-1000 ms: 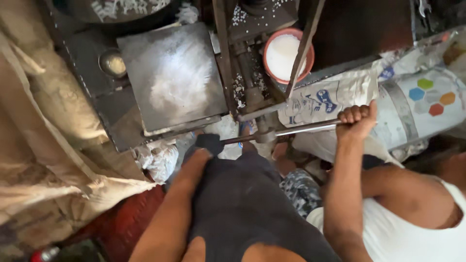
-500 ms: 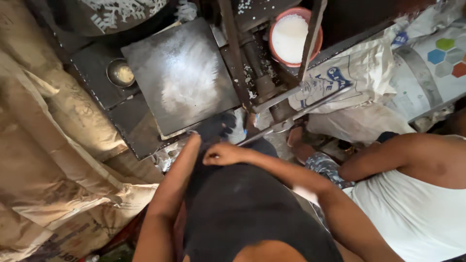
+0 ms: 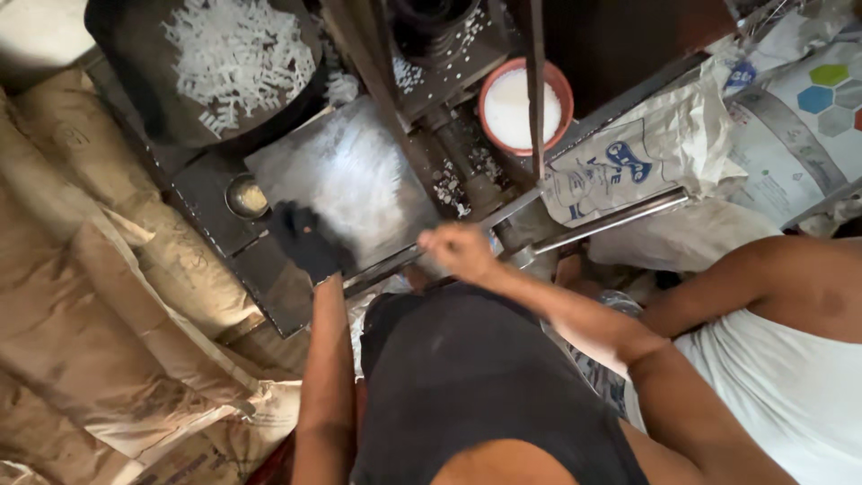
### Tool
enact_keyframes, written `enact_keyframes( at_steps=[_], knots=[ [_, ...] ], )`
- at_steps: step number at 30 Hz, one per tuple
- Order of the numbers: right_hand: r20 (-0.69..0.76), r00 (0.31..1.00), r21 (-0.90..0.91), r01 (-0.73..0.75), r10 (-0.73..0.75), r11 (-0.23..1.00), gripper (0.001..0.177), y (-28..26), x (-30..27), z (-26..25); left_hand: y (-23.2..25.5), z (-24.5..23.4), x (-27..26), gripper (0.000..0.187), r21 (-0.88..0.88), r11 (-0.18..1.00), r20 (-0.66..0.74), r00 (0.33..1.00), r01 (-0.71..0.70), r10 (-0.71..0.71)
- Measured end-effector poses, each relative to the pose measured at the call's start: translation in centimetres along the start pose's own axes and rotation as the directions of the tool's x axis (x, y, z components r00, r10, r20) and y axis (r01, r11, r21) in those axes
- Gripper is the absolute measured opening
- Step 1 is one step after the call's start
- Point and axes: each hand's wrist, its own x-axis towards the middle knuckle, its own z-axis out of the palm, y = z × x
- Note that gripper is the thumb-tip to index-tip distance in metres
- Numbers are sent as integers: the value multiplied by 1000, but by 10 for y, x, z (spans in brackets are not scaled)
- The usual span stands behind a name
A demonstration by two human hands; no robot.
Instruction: The person repeatedly places a metal mold into a press machine, operates the lever to press the mold, and removes the finished molded pieces. The person collects the molded pieces and places them into a nearby container.
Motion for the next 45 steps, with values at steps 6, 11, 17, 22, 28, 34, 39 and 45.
enact_keyframes(
  at_steps=[6,11,17,22,28,34,39,45],
  knots=[
    [-576,817,-112,-53,-21,992,19,63,119,-52,9,98,-10,39,288,953,504,832,90,-231],
    [-546,821,156,-93,164,983,17,162,191,-64,-11,172,8,50,729,538,603,769,-423,-213],
    [-254,828,450,-355,499,819,14,188,202,-66,-56,187,37,49,579,542,764,637,-609,-101],
    [-83,803,450,-499,591,741,23,151,195,-67,-67,156,54,53,641,453,744,647,-620,-167],
    [18,873,229,-478,488,848,24,125,196,-66,-32,141,56,59,709,320,692,707,-628,-147],
    [-154,915,439,-275,373,855,21,160,195,-54,52,105,26,64,825,300,528,842,-479,-108],
    [-236,952,236,-138,194,962,22,194,201,-45,98,56,-19,65,898,325,355,925,-298,-133],
    [-346,898,-6,-290,270,957,21,201,206,-53,103,24,-52,71,919,364,204,974,-154,-103]
  ],
)
